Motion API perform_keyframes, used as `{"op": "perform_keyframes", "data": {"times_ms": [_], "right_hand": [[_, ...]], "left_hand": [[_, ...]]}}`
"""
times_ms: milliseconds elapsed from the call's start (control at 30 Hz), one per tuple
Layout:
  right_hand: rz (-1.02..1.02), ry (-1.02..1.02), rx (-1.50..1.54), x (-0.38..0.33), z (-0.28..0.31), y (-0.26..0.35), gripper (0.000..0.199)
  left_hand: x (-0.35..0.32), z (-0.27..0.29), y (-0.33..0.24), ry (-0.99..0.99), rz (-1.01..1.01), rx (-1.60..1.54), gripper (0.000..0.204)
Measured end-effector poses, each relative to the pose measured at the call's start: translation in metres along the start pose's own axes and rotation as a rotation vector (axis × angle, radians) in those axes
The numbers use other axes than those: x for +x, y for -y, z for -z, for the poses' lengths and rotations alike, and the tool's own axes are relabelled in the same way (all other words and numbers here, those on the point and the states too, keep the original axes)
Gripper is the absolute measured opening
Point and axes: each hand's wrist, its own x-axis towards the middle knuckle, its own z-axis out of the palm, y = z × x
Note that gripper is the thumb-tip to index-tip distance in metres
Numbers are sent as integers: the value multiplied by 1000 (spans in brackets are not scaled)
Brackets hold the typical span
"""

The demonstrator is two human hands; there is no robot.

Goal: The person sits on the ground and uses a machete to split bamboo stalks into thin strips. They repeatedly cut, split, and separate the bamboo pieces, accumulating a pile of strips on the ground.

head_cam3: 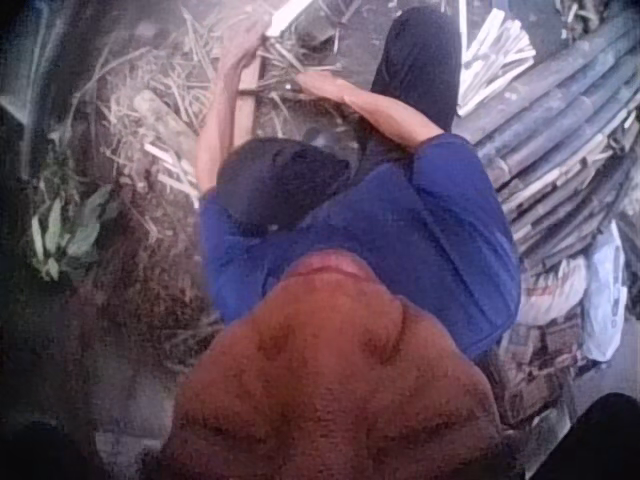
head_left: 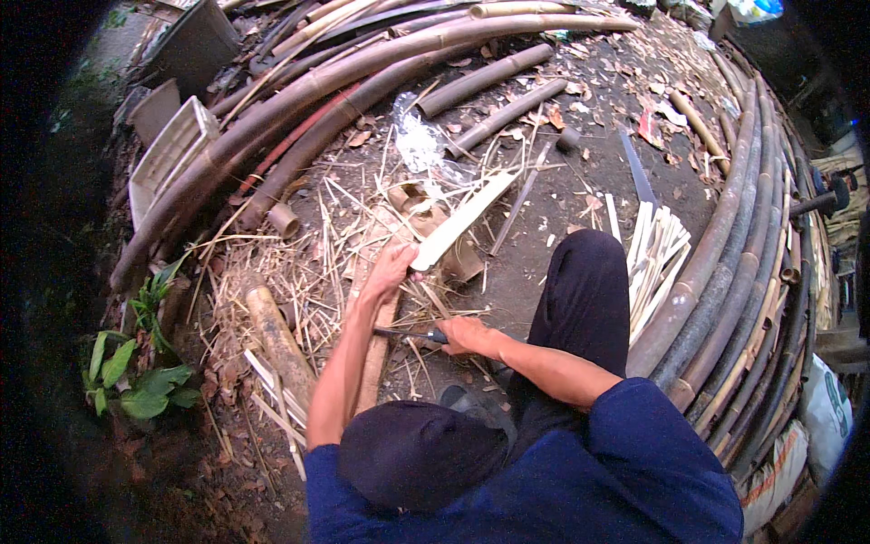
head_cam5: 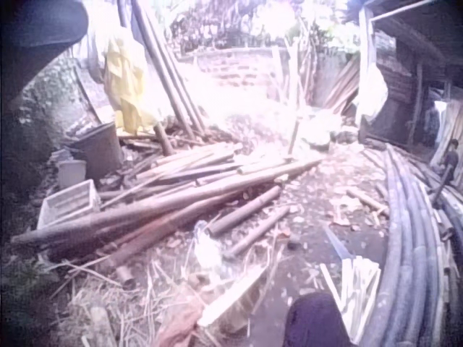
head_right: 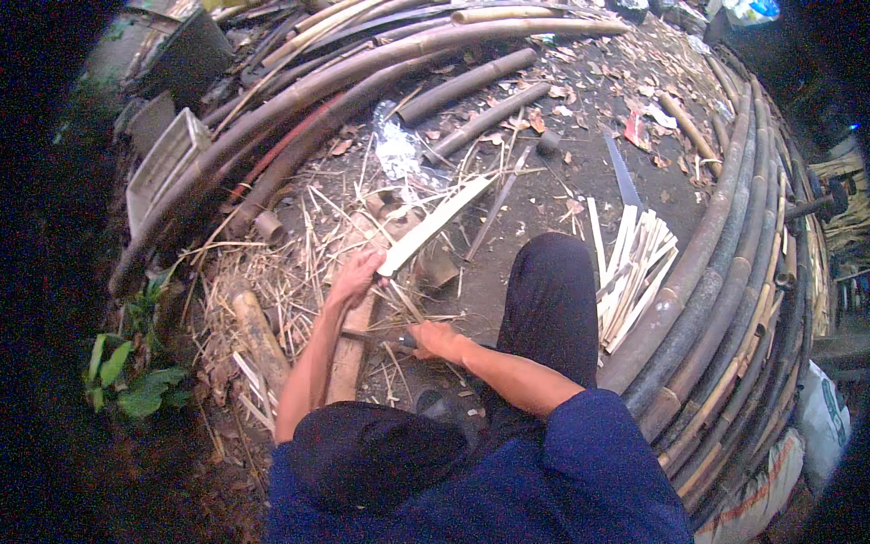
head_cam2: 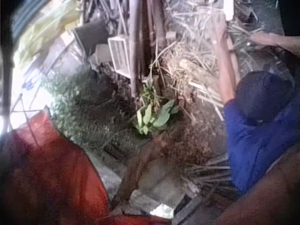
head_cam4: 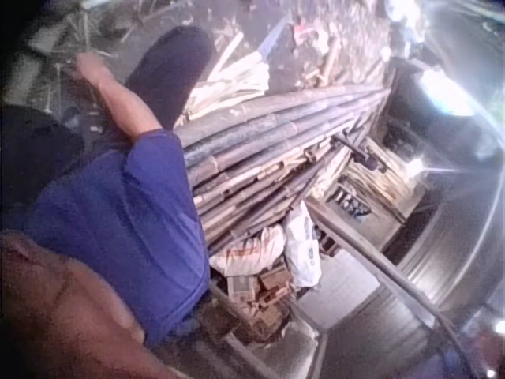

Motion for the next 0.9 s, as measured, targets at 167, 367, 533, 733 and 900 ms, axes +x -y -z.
{"op": "perform_keyframes", "data": {"times_ms": [167,367,533,733,900], "right_hand": [[76,-49,-14,0,-5,-10,37],[248,-125,15,-8,2,-12,36],[130,-19,147,-27,-10,7,38],[-326,310,915,-115,-2,22,21],[-226,65,995,-150,18,34,16]], "left_hand": [[-89,-26,-24,-239,-119,-347,36],[-142,12,-63,-253,-542,-479,124],[-108,107,-84,-736,-512,-920,84],[-146,98,-41,-1009,-743,-741,64],[-167,90,-31,-1270,-690,-402,60]]}}
